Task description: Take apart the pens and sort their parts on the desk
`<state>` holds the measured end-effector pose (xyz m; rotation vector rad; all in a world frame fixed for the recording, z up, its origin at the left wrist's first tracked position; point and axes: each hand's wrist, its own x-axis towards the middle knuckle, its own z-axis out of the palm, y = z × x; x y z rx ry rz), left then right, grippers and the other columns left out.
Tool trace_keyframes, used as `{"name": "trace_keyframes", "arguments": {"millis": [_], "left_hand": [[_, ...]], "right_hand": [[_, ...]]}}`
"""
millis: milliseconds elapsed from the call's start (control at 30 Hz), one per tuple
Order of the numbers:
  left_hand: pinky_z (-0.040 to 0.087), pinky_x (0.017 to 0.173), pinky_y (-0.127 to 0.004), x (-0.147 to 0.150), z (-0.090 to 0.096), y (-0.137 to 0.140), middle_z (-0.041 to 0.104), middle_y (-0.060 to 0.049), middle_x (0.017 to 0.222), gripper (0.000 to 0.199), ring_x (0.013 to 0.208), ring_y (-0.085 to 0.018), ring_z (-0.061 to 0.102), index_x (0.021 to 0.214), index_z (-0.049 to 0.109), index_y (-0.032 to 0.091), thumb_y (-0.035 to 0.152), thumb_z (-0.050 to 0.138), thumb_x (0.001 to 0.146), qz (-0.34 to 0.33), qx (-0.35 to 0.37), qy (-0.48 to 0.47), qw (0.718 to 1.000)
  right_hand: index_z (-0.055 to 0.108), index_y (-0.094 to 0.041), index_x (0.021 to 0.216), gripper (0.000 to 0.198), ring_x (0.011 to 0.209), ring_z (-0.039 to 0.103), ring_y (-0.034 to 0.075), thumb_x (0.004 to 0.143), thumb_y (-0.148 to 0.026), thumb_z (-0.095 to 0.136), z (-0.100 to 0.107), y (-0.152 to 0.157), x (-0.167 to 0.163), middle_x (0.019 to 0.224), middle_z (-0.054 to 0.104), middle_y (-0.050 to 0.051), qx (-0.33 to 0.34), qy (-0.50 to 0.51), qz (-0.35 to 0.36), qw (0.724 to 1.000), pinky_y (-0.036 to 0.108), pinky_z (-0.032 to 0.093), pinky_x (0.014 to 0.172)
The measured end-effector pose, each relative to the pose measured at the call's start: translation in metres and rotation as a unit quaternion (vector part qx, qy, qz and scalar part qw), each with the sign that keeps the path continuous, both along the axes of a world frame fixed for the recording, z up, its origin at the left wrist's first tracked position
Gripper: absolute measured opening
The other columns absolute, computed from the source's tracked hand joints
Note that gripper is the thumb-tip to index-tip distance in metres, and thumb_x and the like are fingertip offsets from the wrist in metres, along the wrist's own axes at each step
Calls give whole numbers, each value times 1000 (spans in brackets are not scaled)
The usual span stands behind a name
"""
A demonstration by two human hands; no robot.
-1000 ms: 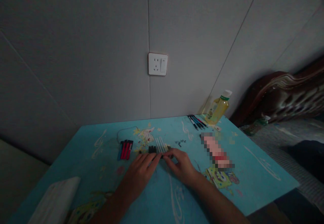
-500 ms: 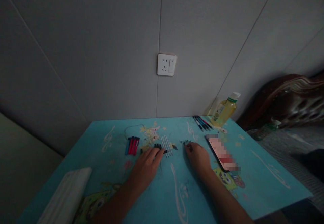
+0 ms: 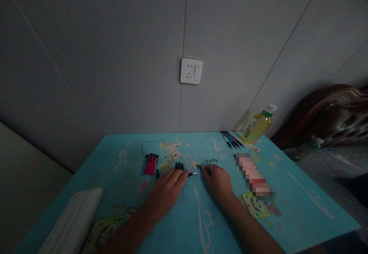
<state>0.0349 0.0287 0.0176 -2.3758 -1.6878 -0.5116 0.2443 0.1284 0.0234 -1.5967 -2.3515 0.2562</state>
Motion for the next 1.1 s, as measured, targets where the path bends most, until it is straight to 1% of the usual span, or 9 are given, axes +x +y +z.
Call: {"name": "trace_keyframes", "arguments": {"millis": [67, 133, 200, 333, 433, 533, 700, 900, 1100], "left_hand": [[48, 94, -36, 0, 0, 1, 60, -9, 117, 51, 107, -22, 57, 139, 45, 19, 4, 41, 91, 5, -9, -1, 1000], [48, 94, -35, -1, 3, 1, 60, -9, 116, 50, 106, -21, 58, 138, 46, 19, 4, 41, 90, 30, -22, -2, 999], [50, 89, -35, -5, 9, 1, 61, -10, 114, 44, 101, -21, 61, 134, 49, 18, 8, 41, 92, 83, -39, -2, 996], [51, 68, -33, -25, 26, 1, 64, -11, 109, 33, 83, -22, 66, 123, 55, 19, 27, 36, 97, 207, -83, 13, 975], [49, 62, -32, -40, 35, 1, 68, -9, 95, 29, 75, -24, 67, 117, 54, 20, 33, 39, 96, 259, -132, 29, 956], [49, 62, -33, -46, 36, 2, 69, -8, 87, 26, 74, -25, 68, 115, 54, 21, 32, 43, 94, 262, -165, 45, 950], [50, 64, -34, -42, 30, 1, 70, -10, 86, 27, 76, -26, 69, 111, 57, 20, 33, 41, 94, 238, -193, 60, 950], [52, 65, -34, -36, 30, 0, 70, -11, 83, 26, 76, -25, 70, 108, 60, 18, 28, 38, 96, 243, -203, 43, 948], [52, 65, -33, -30, 28, 1, 70, -10, 83, 22, 76, -24, 71, 106, 60, 16, 18, 43, 93, 236, -204, 54, 949]], "right_hand": [[70, -23, 91, 29, 76, 66, 19, 96, -40, 47, 1, 0, 0, 88, 73, 6, -2, -2, 0, 1000, 26, 37, 64], [70, -23, 93, 29, 78, 67, 19, 96, -40, 47, 4, 0, 1, 89, 73, 6, -8, 1, 6, 1000, 26, 37, 65], [71, -23, 96, 27, 79, 67, 19, 95, -39, 49, 8, -1, 2, 92, 73, 5, -17, 5, 18, 1000, 26, 38, 66], [70, -24, 97, 23, 78, 67, 18, 94, -38, 52, 9, -1, 1, 95, 73, 4, -20, 4, 25, 999, 26, 38, 64], [69, -24, 95, 23, 76, 66, 19, 94, -38, 51, 6, 0, -2, 90, 72, 3, -13, -2, 14, 1000, 27, 37, 63], [69, -24, 92, 23, 75, 66, 19, 94, -39, 51, 4, 0, -6, 86, 72, 3, -14, 0, 4, 1000, 26, 36, 62], [69, -24, 92, 22, 74, 65, 18, 94, -38, 52, 7, -1, -4, 88, 72, 2, -17, 13, 13, 1000, 26, 36, 62], [70, -23, 96, 23, 78, 66, 18, 94, -35, 50, 12, -2, 1, 91, 73, 3, -28, 61, 17, 998, 25, 41, 68], [71, -23, 97, 25, 77, 66, 18, 92, -34, 49, 13, -3, 0, 90, 73, 4, -50, 82, 26, 995, 25, 43, 70]]}}
